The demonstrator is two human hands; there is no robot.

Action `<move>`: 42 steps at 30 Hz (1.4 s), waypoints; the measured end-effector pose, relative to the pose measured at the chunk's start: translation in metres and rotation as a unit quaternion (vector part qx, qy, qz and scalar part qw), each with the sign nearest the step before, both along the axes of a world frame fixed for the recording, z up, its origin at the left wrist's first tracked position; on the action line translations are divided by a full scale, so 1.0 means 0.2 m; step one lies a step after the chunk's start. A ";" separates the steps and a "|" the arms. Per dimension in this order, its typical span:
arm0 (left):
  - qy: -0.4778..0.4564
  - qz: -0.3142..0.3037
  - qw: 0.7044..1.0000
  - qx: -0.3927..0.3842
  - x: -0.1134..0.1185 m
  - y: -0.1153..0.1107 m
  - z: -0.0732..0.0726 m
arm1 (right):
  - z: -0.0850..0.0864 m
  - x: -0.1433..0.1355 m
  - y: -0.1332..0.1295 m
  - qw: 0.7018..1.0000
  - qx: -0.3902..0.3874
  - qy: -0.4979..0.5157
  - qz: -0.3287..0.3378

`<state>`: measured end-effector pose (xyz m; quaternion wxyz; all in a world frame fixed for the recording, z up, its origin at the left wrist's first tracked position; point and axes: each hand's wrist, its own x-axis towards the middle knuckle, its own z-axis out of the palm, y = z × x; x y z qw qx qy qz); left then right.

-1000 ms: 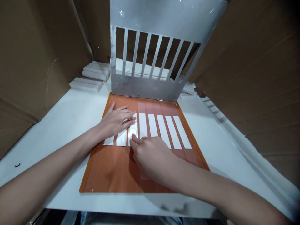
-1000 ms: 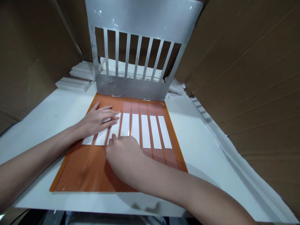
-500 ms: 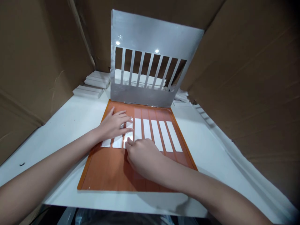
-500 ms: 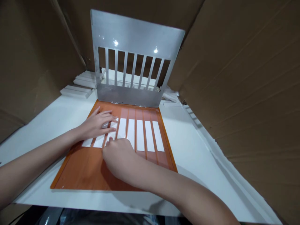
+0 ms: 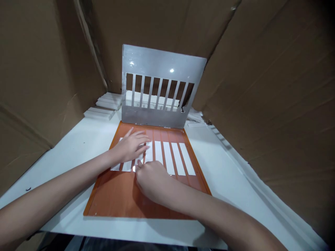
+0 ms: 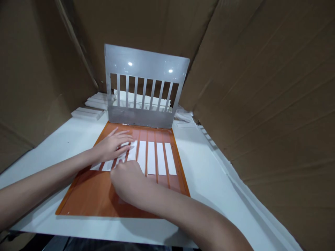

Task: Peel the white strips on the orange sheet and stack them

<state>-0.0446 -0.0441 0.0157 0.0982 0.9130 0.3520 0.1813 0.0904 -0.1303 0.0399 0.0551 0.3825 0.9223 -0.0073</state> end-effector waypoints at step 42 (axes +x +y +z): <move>0.037 -0.086 0.995 -0.025 -0.01 0.02 -0.04 | -0.06 -0.01 0.00 0.995 0.071 -0.036 0.062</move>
